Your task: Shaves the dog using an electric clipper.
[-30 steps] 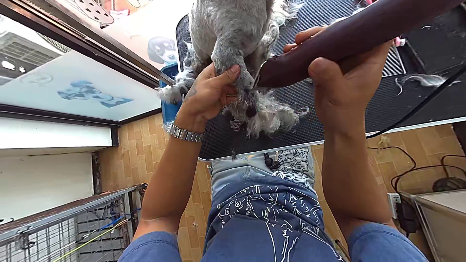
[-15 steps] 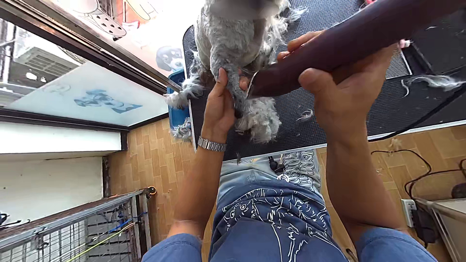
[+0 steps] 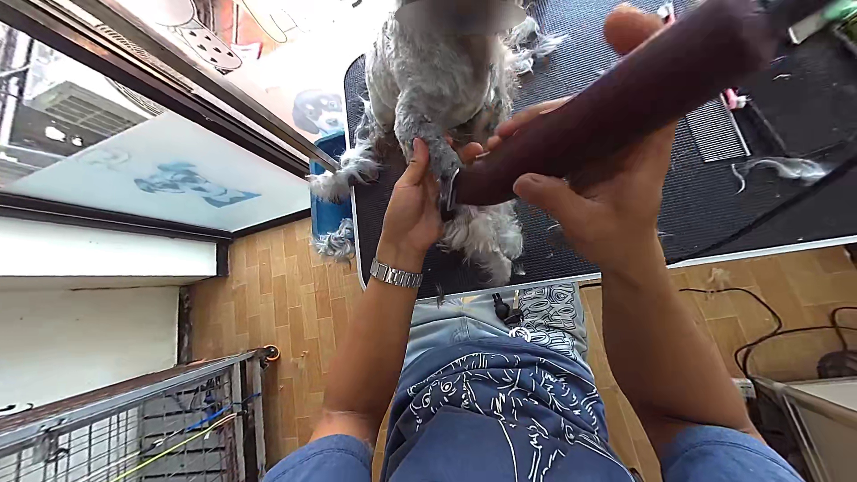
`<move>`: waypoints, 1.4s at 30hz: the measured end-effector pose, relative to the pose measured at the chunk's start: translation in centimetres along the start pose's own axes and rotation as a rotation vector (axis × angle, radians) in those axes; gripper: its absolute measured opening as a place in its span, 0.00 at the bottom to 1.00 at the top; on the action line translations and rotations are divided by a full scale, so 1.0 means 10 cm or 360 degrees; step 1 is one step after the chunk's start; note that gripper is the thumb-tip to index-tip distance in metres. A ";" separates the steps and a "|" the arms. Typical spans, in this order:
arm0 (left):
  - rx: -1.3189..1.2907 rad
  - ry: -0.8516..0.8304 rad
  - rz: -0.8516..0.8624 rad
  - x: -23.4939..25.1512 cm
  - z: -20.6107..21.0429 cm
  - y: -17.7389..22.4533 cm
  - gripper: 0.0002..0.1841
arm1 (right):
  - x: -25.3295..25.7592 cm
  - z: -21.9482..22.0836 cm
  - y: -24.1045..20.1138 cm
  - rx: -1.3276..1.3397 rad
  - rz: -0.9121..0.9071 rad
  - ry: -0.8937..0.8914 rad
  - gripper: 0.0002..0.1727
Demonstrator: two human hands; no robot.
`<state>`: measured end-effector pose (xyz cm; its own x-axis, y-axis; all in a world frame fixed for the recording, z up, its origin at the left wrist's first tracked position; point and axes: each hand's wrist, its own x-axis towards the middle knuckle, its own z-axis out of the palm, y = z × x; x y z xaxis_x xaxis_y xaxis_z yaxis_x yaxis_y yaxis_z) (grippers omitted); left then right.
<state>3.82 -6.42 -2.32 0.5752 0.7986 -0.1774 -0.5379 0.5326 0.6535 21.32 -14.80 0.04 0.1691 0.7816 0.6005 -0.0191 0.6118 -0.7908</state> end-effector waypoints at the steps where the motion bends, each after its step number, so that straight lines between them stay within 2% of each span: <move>1: 0.0014 0.0041 -0.0010 0.00 0.00 -0.01 0.26 | -0.01 0.03 0.01 -0.0026 -0.0064 0.0017 0.50; 3: 0.0009 0.0073 -0.0052 0.01 0.01 0.00 0.26 | -0.06 0.09 0.04 -0.0174 -0.0121 -0.0072 0.52; 7: -0.0098 -0.0001 -0.0098 0.03 -0.03 -0.02 0.25 | -0.17 0.04 0.05 -0.0449 -0.0040 -0.0327 0.49; 13: 0.0016 0.0125 -0.0071 0.06 -0.04 -0.02 0.24 | -0.10 0.08 0.00 -0.0251 -0.0195 -0.0053 0.52; 15: -0.0007 0.0109 -0.0058 0.05 -0.03 -0.01 0.23 | -0.12 0.13 0.02 -0.0370 -0.0163 -0.0213 0.50; 18: 0.0031 0.0122 -0.0010 -0.01 0.05 0.03 0.21 | -0.13 0.06 0.05 -0.0582 0.0000 -0.0612 0.42; 20: -0.0005 0.0082 -0.0058 -0.02 0.06 0.08 0.25 | -0.14 -0.05 0.08 -0.0539 0.0110 -0.0697 0.44; 22: -0.0070 0.0044 -0.0139 0.06 -0.05 0.10 0.26 | -0.16 -0.13 0.08 -0.0225 0.0159 -0.0497 0.46; 25: -0.0036 0.0083 -0.0160 0.12 -0.11 0.09 0.25 | -0.07 -0.11 0.09 0.0217 -0.0038 -0.0137 0.50; 28: 0.0028 0.0103 -0.0182 0.14 -0.15 0.07 0.25 | 0.01 -0.01 0.16 0.0180 -0.0141 -0.0231 0.51; 32: 0.0012 0.0075 -0.0222 0.17 -0.21 0.09 0.25 | -0.06 -0.07 0.35 0.0109 0.0156 -0.0527 0.46; 35: 0.0144 0.0184 -0.0261 0.22 -0.21 0.13 0.27 | -0.14 -0.23 0.46 0.0564 0.0164 -0.0285 0.43; 37: 0.0431 0.0387 -0.0155 0.32 -0.28 0.15 0.22 | -0.22 -0.39 0.47 0.0619 0.0147 -0.0095 0.44; 39: 0.0804 0.0540 0.0131 0.52 -0.42 0.18 0.12 | -0.30 -0.51 0.43 0.0404 0.0246 0.0097 0.47; 40: 0.0984 0.0575 0.0289 0.60 -0.49 0.20 0.17 | -0.36 -0.53 0.42 0.0272 0.0322 0.0215 0.48; 42: 0.1279 0.0565 0.0444 0.73 -0.52 0.27 0.40 | -0.46 -0.53 0.47 0.0217 0.0418 0.0434 0.49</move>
<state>3.38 2.34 -5.71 0.1949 0.9787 -0.0650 0.0373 0.0588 0.9976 25.68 -16.15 -7.04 0.3959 0.8637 0.3118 -0.2242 0.4202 -0.8793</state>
